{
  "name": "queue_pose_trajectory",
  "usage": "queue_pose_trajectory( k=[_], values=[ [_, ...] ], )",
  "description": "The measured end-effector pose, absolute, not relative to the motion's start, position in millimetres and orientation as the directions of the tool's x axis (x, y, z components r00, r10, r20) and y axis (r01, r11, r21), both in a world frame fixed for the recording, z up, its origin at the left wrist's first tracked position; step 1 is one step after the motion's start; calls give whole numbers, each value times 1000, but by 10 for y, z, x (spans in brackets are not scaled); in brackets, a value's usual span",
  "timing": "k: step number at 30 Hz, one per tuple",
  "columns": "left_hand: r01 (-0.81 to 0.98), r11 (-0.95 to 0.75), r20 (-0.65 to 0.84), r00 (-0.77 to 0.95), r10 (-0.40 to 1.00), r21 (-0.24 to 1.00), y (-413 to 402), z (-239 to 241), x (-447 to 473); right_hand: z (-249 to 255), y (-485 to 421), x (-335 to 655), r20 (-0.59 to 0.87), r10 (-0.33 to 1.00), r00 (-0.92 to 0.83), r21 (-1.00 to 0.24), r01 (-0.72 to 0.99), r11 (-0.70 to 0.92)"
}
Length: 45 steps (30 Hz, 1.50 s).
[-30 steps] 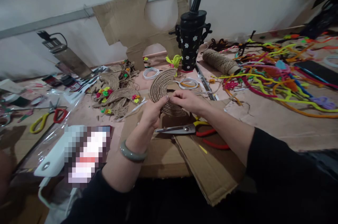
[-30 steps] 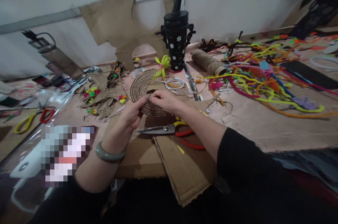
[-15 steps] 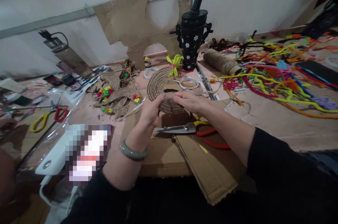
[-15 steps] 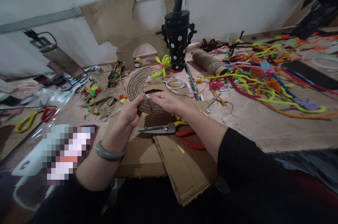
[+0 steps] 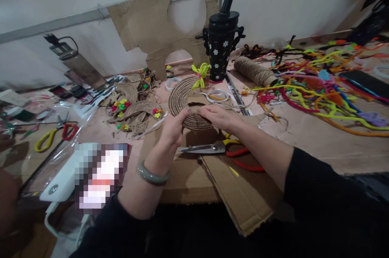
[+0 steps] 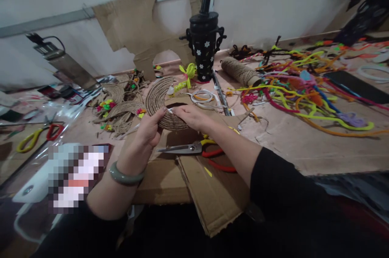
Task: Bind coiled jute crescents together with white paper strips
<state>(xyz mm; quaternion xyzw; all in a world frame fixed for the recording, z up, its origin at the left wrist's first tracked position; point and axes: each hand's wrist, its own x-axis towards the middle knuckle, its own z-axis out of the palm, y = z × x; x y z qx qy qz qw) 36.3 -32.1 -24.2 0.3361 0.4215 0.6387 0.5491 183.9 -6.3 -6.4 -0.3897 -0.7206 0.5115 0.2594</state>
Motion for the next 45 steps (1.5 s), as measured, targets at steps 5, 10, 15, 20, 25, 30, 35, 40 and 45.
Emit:
queue_pose_trajectory(
  k=[5,10,15,20,25,30,35,40,45],
  values=[
    [-423,-28,-60,-193,979,906,-321,-246,373,-109,-46,1840,0,815,-580,-933,293,209],
    [-460,-13,-86,-194,977,888,-337,-195,397,-108,-45,1809,49,837,-545,-894,349,280],
    [-457,-28,-67,-190,980,889,-316,-218,374,-58,-59,1811,8,856,-517,-920,332,210],
    [-428,-17,-81,-211,974,904,-305,-241,363,-35,-73,1818,58,862,-504,-934,277,225],
    [-405,-25,-69,-218,974,914,-302,-245,358,-25,-76,1816,21,850,-526,-942,273,193],
    [-396,-11,-82,-216,973,918,-308,-232,357,-26,-80,1813,20,847,-530,-937,285,201],
    [-408,-4,-89,-210,974,913,-312,-226,362,-59,-53,1833,47,841,-539,-916,313,252],
    [-425,-1,-99,-212,972,905,-311,-233,356,-40,-47,1850,27,822,-569,-910,327,256],
    [-423,-11,-86,-210,974,906,-324,-212,365,-37,-54,1842,64,833,-550,-865,387,321]
  ],
)
